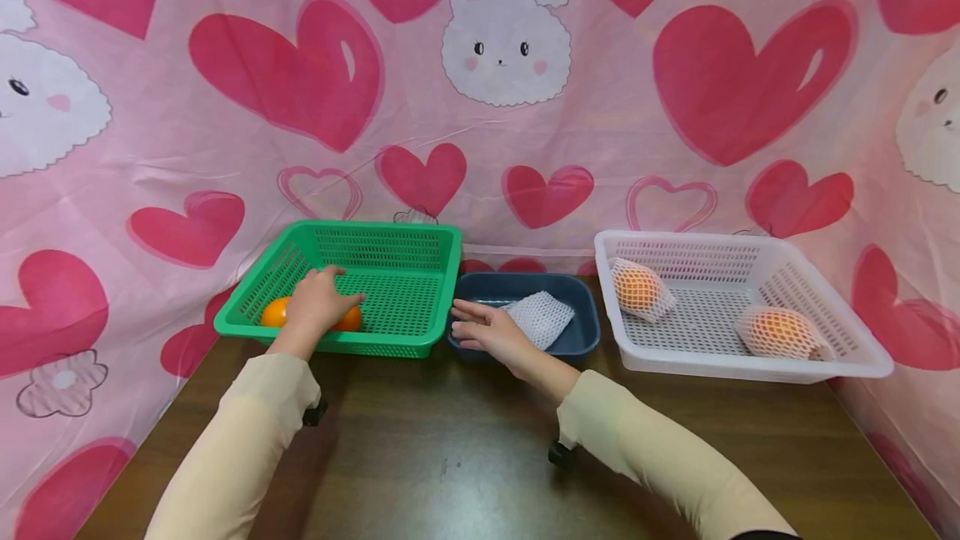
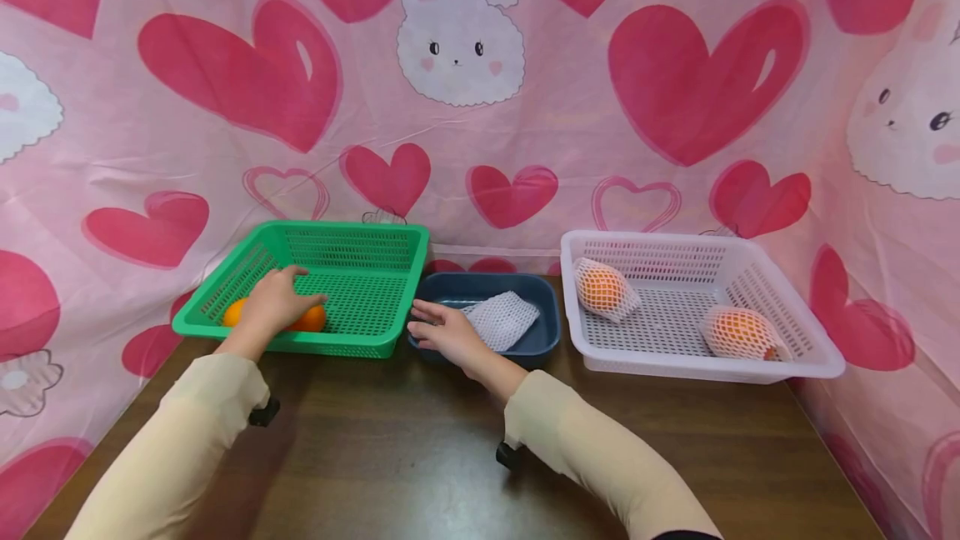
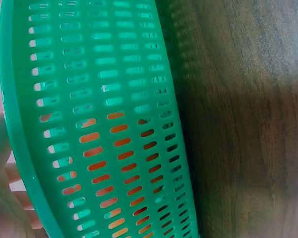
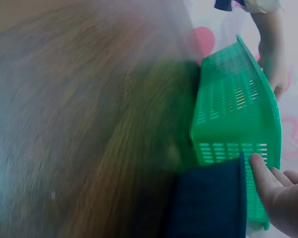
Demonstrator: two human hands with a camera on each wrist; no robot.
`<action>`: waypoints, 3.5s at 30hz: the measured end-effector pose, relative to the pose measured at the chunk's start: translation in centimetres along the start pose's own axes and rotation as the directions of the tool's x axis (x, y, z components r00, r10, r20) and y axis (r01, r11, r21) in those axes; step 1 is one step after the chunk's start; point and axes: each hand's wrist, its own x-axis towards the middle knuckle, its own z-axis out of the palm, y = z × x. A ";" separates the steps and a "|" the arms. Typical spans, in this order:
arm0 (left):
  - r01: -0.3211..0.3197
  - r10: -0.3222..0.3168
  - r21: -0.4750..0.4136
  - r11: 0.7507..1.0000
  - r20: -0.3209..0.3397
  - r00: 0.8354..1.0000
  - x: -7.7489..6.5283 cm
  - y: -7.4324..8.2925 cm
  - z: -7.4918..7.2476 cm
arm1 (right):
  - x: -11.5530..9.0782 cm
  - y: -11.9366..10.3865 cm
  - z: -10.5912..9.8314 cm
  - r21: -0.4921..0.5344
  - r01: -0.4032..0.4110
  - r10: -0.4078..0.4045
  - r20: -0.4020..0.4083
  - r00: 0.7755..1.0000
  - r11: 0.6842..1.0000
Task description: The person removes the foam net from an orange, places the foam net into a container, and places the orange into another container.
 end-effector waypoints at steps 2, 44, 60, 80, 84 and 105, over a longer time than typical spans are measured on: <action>-0.007 0.007 0.005 1.000 -0.012 1.000 -0.1 0.1 0.2 | -0.3 -0.1 -0.1 -0.064 0.009 -0.008 0.017 1.000 0.998; -0.345 0.335 -0.101 0.933 -0.102 0.937 -3.1 10.5 4.3 | -8.0 -3.9 -10.5 -0.656 0.244 -0.301 0.027 0.953 0.714; -0.381 0.370 -0.182 0.907 -0.093 0.924 -3.0 15.3 7.0 | -9.6 -4.1 -17.0 -0.735 0.144 -0.387 -0.172 0.906 0.663; -0.356 0.387 -0.520 0.777 -0.051 0.921 -3.3 20.8 13.3 | -10.3 -2.5 -22.9 -0.811 -0.128 -0.262 -0.328 0.908 0.571; -0.328 0.397 -0.616 0.717 -0.027 0.918 -3.7 22.2 13.9 | -9.8 -2.2 -23.4 -0.812 -0.162 -0.225 -0.338 0.914 0.561; 0.169 0.297 -0.937 0.306 0.263 0.918 -5.8 28.8 17.8 | -8.0 -0.2 -23.8 -0.846 -0.205 -0.184 -0.331 0.925 0.492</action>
